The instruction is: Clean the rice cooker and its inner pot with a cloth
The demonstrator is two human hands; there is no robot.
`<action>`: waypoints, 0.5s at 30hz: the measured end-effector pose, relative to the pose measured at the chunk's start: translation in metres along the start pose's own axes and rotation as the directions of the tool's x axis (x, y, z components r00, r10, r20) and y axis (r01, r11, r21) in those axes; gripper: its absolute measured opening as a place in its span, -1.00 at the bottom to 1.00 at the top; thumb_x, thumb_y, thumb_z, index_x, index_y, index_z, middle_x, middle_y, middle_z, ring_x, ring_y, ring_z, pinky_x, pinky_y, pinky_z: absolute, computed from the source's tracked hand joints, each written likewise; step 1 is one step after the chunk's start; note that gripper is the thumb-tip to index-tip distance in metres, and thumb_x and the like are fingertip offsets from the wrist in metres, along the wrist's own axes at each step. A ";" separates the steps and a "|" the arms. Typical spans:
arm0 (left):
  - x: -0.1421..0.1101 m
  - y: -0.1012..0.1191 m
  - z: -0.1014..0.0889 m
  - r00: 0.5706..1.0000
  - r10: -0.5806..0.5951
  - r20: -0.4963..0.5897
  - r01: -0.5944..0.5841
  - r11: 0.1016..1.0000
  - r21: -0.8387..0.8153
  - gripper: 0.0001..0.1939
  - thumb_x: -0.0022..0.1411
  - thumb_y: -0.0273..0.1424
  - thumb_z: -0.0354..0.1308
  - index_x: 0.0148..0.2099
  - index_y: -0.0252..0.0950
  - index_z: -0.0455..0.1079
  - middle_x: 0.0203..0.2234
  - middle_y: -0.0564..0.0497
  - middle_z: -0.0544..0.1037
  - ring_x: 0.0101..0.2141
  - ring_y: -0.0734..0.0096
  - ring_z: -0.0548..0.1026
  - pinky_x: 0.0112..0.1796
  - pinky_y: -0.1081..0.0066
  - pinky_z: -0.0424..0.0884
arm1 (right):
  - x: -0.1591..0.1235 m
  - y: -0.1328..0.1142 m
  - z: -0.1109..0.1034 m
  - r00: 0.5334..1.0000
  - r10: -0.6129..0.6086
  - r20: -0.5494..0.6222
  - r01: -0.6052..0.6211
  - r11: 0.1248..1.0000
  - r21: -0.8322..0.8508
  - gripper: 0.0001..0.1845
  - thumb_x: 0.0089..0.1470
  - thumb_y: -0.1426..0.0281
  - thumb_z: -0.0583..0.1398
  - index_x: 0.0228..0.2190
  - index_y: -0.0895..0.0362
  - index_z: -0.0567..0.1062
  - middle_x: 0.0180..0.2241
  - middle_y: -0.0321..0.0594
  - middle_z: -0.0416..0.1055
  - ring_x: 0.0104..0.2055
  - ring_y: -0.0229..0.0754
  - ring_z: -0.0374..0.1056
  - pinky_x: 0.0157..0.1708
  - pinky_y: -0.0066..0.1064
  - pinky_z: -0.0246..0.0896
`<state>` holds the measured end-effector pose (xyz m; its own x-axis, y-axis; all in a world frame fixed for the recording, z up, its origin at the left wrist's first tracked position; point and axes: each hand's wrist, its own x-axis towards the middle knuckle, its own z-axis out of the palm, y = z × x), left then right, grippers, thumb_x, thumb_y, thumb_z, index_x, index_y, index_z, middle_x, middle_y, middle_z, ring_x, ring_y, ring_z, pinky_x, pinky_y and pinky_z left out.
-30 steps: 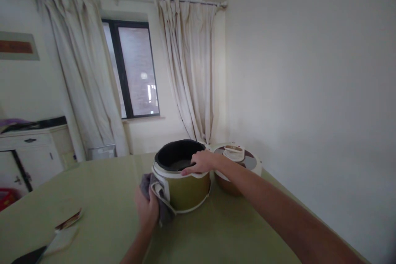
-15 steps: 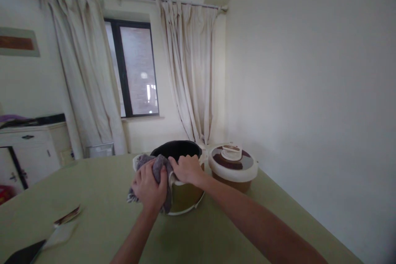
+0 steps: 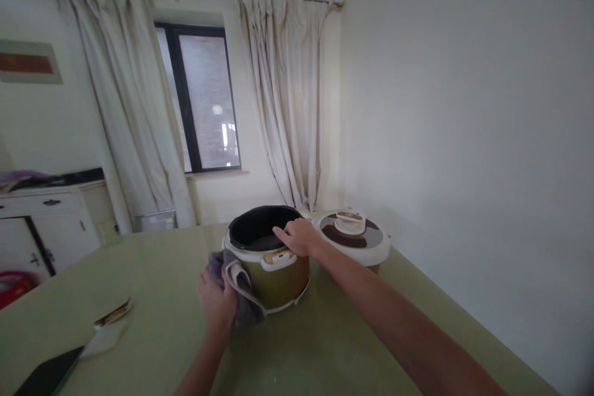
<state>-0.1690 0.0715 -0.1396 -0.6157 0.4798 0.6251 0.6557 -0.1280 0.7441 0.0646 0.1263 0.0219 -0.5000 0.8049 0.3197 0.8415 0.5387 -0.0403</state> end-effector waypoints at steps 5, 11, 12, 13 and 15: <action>-0.060 0.021 0.017 0.938 0.325 -0.122 -0.313 0.943 0.108 -0.51 0.38 -0.15 0.12 0.21 -0.34 0.24 0.09 -0.34 0.39 0.21 -0.17 0.33 0.21 -0.23 0.25 | -0.002 -0.001 0.005 0.998 0.052 -0.035 -0.051 0.999 0.009 -0.20 0.49 -0.04 -0.12 -0.34 0.15 0.72 -0.22 0.11 0.68 -0.08 0.04 0.60 -0.11 -0.26 0.28; -0.048 0.033 0.026 0.884 0.423 -0.197 -0.419 0.906 0.063 -0.53 0.34 -0.21 0.17 0.19 -0.31 0.24 0.09 -0.29 0.37 0.19 -0.12 0.33 0.21 -0.20 0.24 | -0.009 -0.016 0.008 0.988 0.134 -0.082 -0.133 0.991 0.017 -0.14 0.48 -0.08 -0.17 -0.29 0.18 0.72 -0.20 0.14 0.68 -0.06 0.06 0.60 -0.06 -0.23 0.27; -0.040 0.030 0.025 0.900 0.389 -0.199 -0.392 0.920 0.022 -0.54 0.33 -0.19 0.16 0.17 -0.30 0.24 0.09 -0.28 0.38 0.18 -0.11 0.34 0.21 -0.20 0.24 | -0.010 -0.022 0.009 0.984 0.146 -0.097 -0.144 0.989 0.033 -0.13 0.48 -0.08 -0.18 -0.29 0.19 0.72 -0.20 0.15 0.68 -0.06 0.07 0.60 -0.04 -0.21 0.26; -0.032 0.024 0.025 0.920 0.342 -0.193 -0.352 0.936 -0.018 -0.54 0.32 -0.17 0.14 0.16 -0.29 0.25 0.08 -0.27 0.39 0.17 -0.11 0.35 0.21 -0.19 0.25 | -0.011 -0.028 0.010 0.981 0.156 -0.113 -0.152 0.987 0.051 -0.13 0.49 -0.07 -0.18 -0.29 0.21 0.72 -0.21 0.16 0.68 -0.07 0.07 0.60 -0.01 -0.19 0.25; -0.019 0.013 0.025 0.958 0.225 -0.180 -0.242 0.967 -0.076 -0.55 0.34 -0.12 0.08 0.14 -0.29 0.25 0.04 -0.25 0.40 0.14 -0.11 0.36 0.20 -0.20 0.27 | -0.011 -0.041 0.013 0.973 0.177 -0.145 -0.165 0.982 0.087 -0.13 0.49 -0.04 -0.18 -0.28 0.23 0.72 -0.24 0.17 0.67 -0.09 0.08 0.60 0.04 -0.15 0.22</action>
<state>-0.1379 0.0819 -0.1476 -0.5206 0.2743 0.8085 0.7500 -0.3057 0.5866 0.0324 0.0986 0.0078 -0.3084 0.8425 0.4417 0.8914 0.4181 -0.1751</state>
